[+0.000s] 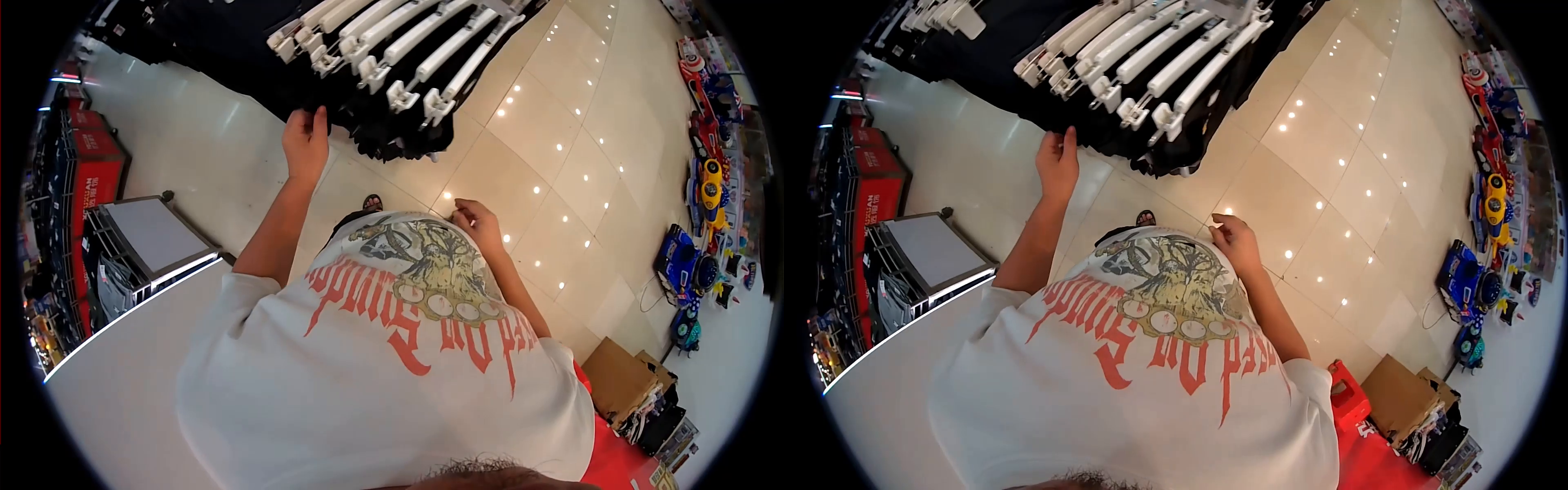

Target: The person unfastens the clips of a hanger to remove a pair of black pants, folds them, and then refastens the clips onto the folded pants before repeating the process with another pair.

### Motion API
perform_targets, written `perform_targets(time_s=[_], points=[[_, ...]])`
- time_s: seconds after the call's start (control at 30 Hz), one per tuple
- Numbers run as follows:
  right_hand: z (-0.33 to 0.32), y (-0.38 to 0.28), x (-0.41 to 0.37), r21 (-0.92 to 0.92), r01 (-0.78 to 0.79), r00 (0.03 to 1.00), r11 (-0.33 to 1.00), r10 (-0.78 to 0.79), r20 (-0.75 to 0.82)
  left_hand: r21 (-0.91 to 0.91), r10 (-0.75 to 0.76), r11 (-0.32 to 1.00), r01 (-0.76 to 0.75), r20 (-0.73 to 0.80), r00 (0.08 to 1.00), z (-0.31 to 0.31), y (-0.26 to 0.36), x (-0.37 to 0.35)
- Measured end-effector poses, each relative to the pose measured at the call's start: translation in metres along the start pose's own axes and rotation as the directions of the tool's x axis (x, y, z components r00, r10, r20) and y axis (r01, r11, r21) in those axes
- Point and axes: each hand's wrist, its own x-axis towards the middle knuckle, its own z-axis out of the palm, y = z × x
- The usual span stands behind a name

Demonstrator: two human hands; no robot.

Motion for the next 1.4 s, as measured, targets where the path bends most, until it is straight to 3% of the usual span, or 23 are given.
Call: perform_targets(time_s=[0.07,0.1,0.2,0.3,0.4,0.47,0.53,0.67,0.73,0.8,0.83,0.9,0.93,1.0,1.03,1.07,1.13,1.17,1.2,1.23,1.27,1.33,1.4], points=[[-0.004,0.062,0.005,-0.008,-0.103,0.978,0.995,0.103,0.182,-0.053,-0.053,0.997,0.051,-0.051,0.997,0.01,-0.02,-0.025],[-0.018,0.077,0.004,-0.049,0.027,0.978,0.998,-0.016,0.208,0.029,-0.152,0.988,0.154,-0.051,0.987,0.017,-0.036,-0.04],[-0.031,0.235,-0.005,-0.443,0.023,0.858,0.896,0.209,0.469,0.248,-0.247,0.944,0.219,0.09,0.965,0.045,-0.062,-0.098],[-0.091,0.192,-0.013,0.132,-0.344,0.907,0.93,0.292,0.304,0.238,-0.205,0.961,0.143,0.257,0.944,0.079,-0.03,-0.137],[-0.124,0.256,-0.005,0.139,-0.441,0.896,0.887,0.424,0.132,0.282,-0.112,0.957,0.063,0.163,0.98,0.124,-0.027,-0.149],[-0.15,0.279,-0.003,-0.183,-0.457,0.878,0.871,0.474,0.064,0.266,-0.162,0.955,0.128,0.107,0.981,0.135,-0.029,-0.141],[-0.164,0.335,-0.01,-0.348,-0.349,0.928,0.87,0.373,0.002,0.23,-0.162,0.962,0.146,0.048,0.986,0.15,-0.021,-0.131],[-0.212,0.348,-0.022,-0.18,-0.464,0.857,0.867,0.491,0.155,0.005,-0.368,0.93,0.369,-0.027,0.929,0.17,-0.007,-0.126],[-0.2,0.395,-0.027,-0.269,-0.363,0.908,0.892,0.403,0.113,0.016,-0.48,0.877,0.481,-0.041,0.876,0.158,-0.043,-0.129],[-0.215,0.409,-0.022,-0.3,-0.457,0.851,0.837,0.51,0.126,-0.011,-0.491,0.871,0.491,-0.009,0.871,0.167,-0.071,-0.143],[-0.217,0.414,-0.019,-0.245,-0.516,0.825,0.821,0.553,0.115,0.01,-0.504,0.864,0.504,-0.007,0.864,0.172,-0.067,-0.147],[-0.212,0.421,-0.012,-0.124,-0.629,0.762,0.767,0.64,0.099,0.379,-0.367,0.861,0.34,-0.002,0.93,0.177,-0.073,-0.15],[-0.209,0.415,0.0,-0.147,-0.598,0.785,0.788,0.613,0.088,0.174,-0.487,0.861,0.478,0.012,0.873,0.18,-0.1,-0.148],[-0.212,0.395,0.005,-0.213,-0.557,0.808,0.803,0.583,0.083,-0.253,-0.701,0.682,0.686,0.039,0.712,0.188,-0.155,-0.143],[-0.216,0.383,0.009,-0.138,-0.599,0.782,0.788,0.613,0.108,0.247,-0.727,0.672,0.698,0.037,0.686,0.189,-0.152,-0.135],[-0.192,0.473,0.011,-0.473,-0.372,0.859,0.799,0.489,0.151,0.677,-0.756,0.496,0.544,0.029,0.654,0.198,-0.14,-0.132],[-0.206,0.443,-0.042,-0.2,-0.476,0.853,0.856,0.505,0.131,0.542,-0.962,0.143,0.828,-0.121,0.246,0.226,-0.042,-0.108],[-0.205,0.425,0.018,-0.033,-0.433,0.897,0.901,0.434,0.077,0.563,-0.917,0.269,0.781,-0.099,0.387,0.233,-0.08,-0.099],[-0.207,0.434,0.05,-0.269,-0.163,0.985,0.949,0.17,0.004,0.576,-0.863,0.37,0.729,-0.078,0.5,0.237,-0.118,-0.098],[-0.208,0.451,0.081,-0.538,0.054,0.992,0.841,-0.108,-0.069,0.576,-0.842,0.402,0.711,-0.071,0.534,0.239,-0.132,-0.096],[-0.255,0.349,0.108,-0.562,-0.334,0.83,0.756,0.519,0.205,0.576,-0.842,0.405,0.71,-0.068,0.535,0.24,-0.14,-0.097],[-0.264,0.309,0.146,-0.285,-0.497,0.826,0.82,0.548,0.134,0.58,-0.798,0.456,0.675,-0.069,0.599,0.244,-0.159,-0.101],[-0.26,0.304,0.197,-0.363,-0.392,0.867,0.845,0.472,0.163,0.578,-0.737,0.524,0.626,-0.061,0.673,0.24,-0.168,-0.113]])
